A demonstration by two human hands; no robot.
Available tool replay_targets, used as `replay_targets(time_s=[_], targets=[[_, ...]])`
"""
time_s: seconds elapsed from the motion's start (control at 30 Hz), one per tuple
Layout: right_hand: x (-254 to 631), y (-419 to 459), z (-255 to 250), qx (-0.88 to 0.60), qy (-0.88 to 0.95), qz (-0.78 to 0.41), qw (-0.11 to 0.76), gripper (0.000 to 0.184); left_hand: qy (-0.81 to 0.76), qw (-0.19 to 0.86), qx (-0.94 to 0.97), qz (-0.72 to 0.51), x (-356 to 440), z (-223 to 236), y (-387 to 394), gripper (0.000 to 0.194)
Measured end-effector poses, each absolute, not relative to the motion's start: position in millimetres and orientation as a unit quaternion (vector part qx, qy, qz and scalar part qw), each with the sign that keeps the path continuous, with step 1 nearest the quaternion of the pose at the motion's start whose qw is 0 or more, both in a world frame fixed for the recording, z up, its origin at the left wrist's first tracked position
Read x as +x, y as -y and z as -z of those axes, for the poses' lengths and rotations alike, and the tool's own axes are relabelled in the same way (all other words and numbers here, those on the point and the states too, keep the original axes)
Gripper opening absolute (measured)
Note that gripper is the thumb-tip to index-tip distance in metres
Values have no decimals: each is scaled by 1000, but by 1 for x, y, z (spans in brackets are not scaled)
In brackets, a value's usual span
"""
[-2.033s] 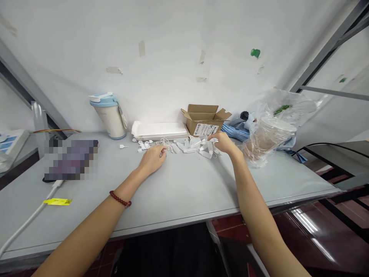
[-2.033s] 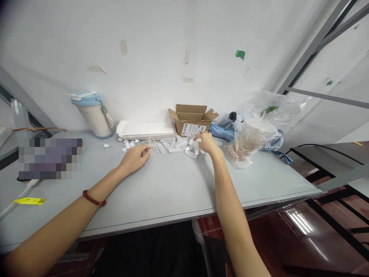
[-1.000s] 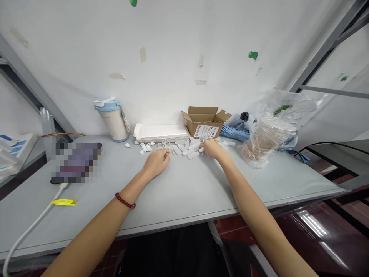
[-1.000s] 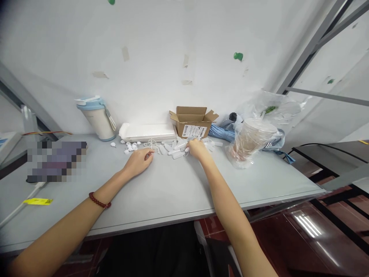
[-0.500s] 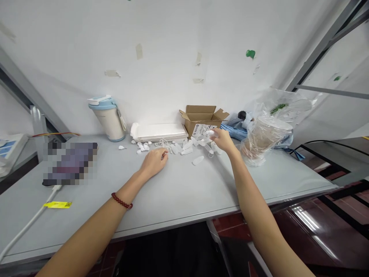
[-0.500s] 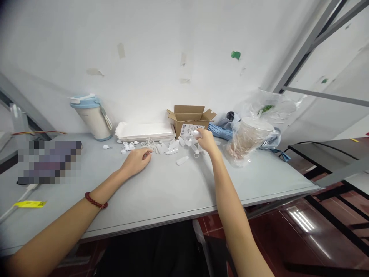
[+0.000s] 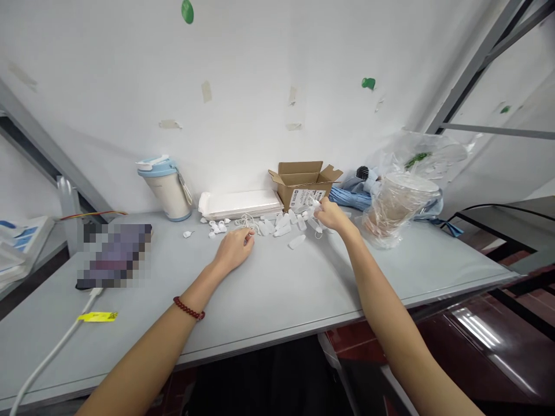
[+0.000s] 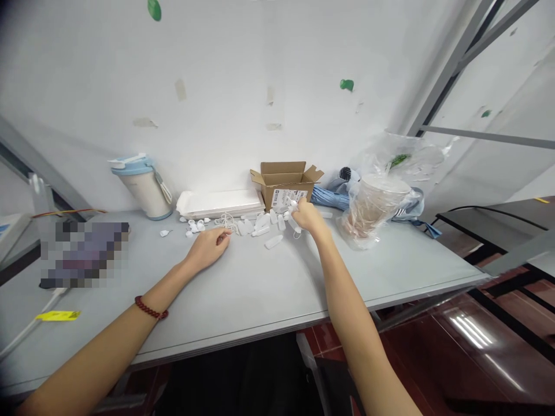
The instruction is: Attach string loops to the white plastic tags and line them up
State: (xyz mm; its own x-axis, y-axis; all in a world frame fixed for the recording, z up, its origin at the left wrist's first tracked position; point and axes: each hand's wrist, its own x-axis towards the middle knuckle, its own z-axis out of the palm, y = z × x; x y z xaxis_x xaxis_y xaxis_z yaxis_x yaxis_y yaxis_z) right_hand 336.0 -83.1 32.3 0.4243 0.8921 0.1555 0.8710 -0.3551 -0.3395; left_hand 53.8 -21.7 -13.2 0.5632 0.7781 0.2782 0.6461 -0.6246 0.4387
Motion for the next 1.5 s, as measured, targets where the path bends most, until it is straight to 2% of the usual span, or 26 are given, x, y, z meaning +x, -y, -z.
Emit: replay_targets(time_s=[0.17, 0.33, 0.47, 0.6, 0.7, 0.8, 0.9, 1.07, 1.23, 1.33, 1.5], targets=[[334, 85, -32, -834, 545, -15, 79, 26, -408, 151, 871, -228, 53, 13, 21, 32], [336, 84, -30, -830, 555, 22, 44, 35, -409, 153, 871, -227, 53, 14, 22, 31], [335, 82, -31, -824, 566, -5, 11, 28, -404, 147, 875, -224, 53, 14, 22, 30], [333, 82, -36, -796, 596, -101, 31, 18, -402, 142, 877, -221, 53, 12, 23, 30], [333, 82, -37, -781, 617, -80, 64, 16, -402, 146, 877, -218, 53, 12, 24, 30], [334, 81, -33, -761, 640, -38, 100, 24, -399, 148, 878, -218, 53, 12, 24, 30], [333, 79, -26, -723, 676, -55, 131, 35, -395, 144, 880, -219, 53, 12, 24, 29], [331, 74, -17, -718, 690, -60, 67, 28, -392, 143, 884, -213, 53, 11, 24, 27], [327, 74, -17, -699, 709, -77, 55, 39, -396, 153, 882, -205, 54, 10, 26, 26], [328, 77, -22, -698, 712, -73, 34, 31, -395, 152, 883, -204, 54, 10, 27, 25], [344, 84, -33, -724, 681, -59, 89, 27, -394, 154, 883, -202, 54, 10, 26, 25]])
